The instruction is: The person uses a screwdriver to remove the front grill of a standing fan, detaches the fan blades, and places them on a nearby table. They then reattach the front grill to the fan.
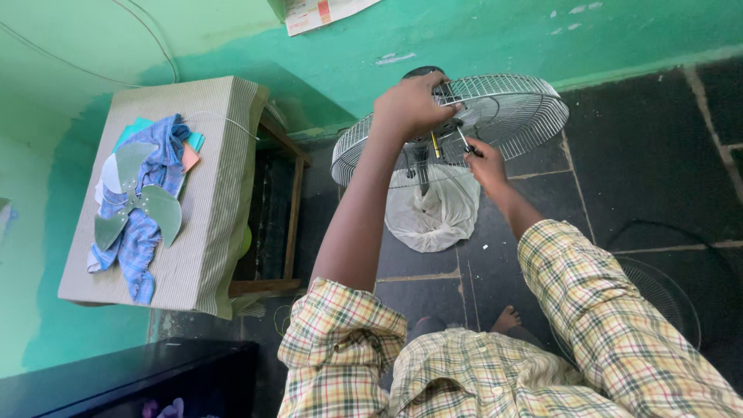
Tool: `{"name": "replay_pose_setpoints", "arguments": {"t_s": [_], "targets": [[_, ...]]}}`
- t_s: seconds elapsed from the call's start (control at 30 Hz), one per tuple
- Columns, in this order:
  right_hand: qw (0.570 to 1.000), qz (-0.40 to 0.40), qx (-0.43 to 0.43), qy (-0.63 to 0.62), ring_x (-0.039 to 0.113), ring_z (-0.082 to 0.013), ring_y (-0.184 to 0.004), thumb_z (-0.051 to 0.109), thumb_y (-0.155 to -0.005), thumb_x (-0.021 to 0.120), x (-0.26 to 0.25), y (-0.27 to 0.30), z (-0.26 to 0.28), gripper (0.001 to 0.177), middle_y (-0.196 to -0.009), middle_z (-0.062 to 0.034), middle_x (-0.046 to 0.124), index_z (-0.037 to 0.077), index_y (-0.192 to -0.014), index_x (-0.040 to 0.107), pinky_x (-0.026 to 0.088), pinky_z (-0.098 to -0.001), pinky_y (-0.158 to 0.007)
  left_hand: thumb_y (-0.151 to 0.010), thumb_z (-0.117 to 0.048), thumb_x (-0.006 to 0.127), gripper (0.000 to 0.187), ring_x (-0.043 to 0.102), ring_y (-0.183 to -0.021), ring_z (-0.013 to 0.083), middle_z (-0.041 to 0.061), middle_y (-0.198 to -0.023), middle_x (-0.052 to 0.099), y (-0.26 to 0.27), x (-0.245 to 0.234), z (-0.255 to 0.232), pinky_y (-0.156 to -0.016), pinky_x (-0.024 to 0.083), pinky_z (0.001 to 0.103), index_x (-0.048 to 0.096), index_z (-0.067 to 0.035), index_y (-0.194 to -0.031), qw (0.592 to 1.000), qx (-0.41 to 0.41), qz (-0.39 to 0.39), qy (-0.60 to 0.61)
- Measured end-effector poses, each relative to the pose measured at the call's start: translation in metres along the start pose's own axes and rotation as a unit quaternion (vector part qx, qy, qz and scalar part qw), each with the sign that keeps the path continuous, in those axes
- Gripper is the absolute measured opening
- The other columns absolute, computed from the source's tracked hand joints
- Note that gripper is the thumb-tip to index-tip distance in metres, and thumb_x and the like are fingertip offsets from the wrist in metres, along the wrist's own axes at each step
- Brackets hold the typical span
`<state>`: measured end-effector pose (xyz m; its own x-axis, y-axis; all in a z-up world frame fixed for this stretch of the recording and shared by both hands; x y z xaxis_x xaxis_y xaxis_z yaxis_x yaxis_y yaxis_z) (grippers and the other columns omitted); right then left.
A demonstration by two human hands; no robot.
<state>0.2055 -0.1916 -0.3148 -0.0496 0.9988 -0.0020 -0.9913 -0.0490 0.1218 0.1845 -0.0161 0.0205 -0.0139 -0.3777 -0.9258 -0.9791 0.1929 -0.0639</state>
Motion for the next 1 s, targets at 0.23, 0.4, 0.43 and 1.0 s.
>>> {"name": "replay_pose_setpoints", "arguments": {"t_s": [0.23,0.4,0.43,1.0], "targets": [[0.997,-0.039,-0.052,0.047,0.056,-0.0065,-0.066,0.004,-0.094,0.069,0.005,0.022,-0.015,0.047,-0.085,0.0006,0.063,0.013,-0.14,0.066,0.049,-0.0246,-0.061,-0.073,-0.051,0.073,0.059,0.068,-0.113,0.0301,0.006,-0.121,0.072,0.045,-0.005,-0.009,-0.093,0.054,0.046,0.067,-0.027,-0.127,0.999,-0.037,-0.012,0.014],[0.998,-0.058,-0.034,-0.012,0.057,-0.0066,-0.069,0.005,-0.094,0.07,0.009,0.031,-0.02,0.046,-0.09,0.0011,0.064,0.014,-0.139,0.066,0.05,-0.0258,-0.062,-0.072,-0.043,0.072,0.059,0.068,-0.111,0.0292,0.004,-0.123,0.071,0.051,-0.001,-0.026,-0.088,0.053,0.053,0.065,-0.026,-0.128,0.997,-0.063,-0.05,-0.002],[0.998,-0.058,-0.032,-0.007,0.057,-0.0067,-0.068,0.005,-0.094,0.07,0.009,0.032,-0.02,0.047,-0.09,0.0009,0.064,0.015,-0.14,0.066,0.051,-0.0259,-0.062,-0.072,-0.043,0.072,0.059,0.069,-0.111,0.0291,0.003,-0.123,0.071,0.052,0.0,-0.028,-0.087,0.053,0.053,0.065,-0.026,-0.128,0.997,-0.056,-0.06,0.001],[0.999,-0.045,0.024,0.016,0.055,-0.0064,-0.061,0.009,-0.093,0.071,-0.001,0.021,-0.009,0.048,-0.083,0.0021,0.063,0.018,-0.14,0.066,0.041,-0.0259,-0.05,-0.07,-0.047,0.073,0.059,0.071,-0.105,0.0332,0.012,-0.111,0.075,0.043,-0.005,-0.017,-0.088,0.056,0.047,0.068,-0.026,-0.125,0.998,-0.063,-0.027,0.004]]}}
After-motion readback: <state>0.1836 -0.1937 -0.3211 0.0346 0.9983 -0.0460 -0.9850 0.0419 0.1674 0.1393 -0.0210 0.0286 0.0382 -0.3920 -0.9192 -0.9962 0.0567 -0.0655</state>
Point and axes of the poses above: each hand's wrist, its own y-axis away from the middle knuckle, its own x-axis out of the palm, z = x × y, the point moved 8 cm from there along -y, towards the middle knuckle
